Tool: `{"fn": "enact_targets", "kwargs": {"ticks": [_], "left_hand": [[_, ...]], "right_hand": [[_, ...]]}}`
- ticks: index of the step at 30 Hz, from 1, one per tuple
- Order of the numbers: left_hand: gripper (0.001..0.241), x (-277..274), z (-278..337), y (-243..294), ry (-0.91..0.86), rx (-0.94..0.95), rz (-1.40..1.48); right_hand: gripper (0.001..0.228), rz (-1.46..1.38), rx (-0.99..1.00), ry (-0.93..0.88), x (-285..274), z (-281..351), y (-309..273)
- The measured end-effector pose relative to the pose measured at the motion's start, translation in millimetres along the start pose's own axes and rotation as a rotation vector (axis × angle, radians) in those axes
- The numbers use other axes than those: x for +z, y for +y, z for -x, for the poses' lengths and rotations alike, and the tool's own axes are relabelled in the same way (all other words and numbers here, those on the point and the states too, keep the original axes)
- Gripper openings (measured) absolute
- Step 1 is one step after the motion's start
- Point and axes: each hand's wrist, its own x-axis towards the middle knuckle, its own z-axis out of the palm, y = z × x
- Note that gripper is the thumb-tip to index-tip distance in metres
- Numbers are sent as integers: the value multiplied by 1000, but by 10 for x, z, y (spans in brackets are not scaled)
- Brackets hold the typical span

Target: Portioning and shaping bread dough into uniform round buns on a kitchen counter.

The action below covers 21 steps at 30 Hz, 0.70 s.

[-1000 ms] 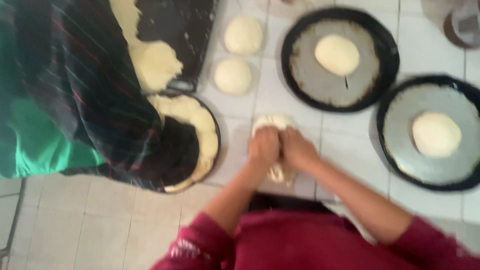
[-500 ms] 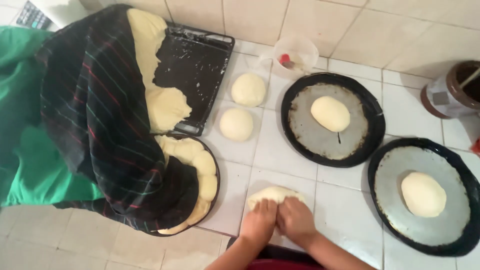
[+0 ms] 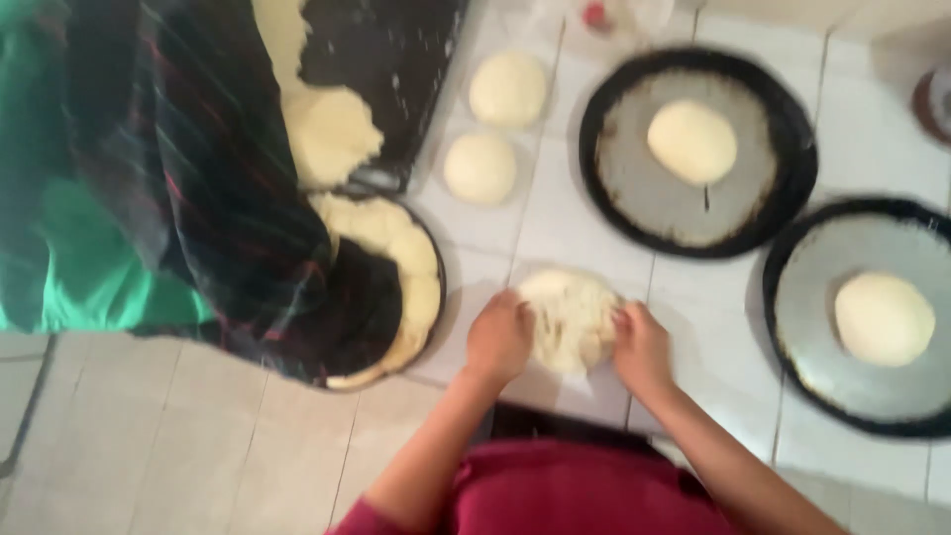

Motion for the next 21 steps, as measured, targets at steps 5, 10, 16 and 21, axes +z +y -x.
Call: {"fn": "enact_targets", "kwargs": {"ticks": [5, 10, 16, 21], "left_hand": [[16, 523, -36, -49, -124, 356, -101], [24, 544, -753, -81, -763, 393, -269], [33, -19, -1189, 301, -170, 14, -94], [16, 481, -294, -4, -5, 445, -194]], "right_hand": [[16, 137, -243, -126, 232, -40, -580], [31, 261, -262, -359, 20, -691, -606], [36, 232, 56, -110, -119, -1346, -645], [20, 26, -123, -115, 209, -439, -410]]}}
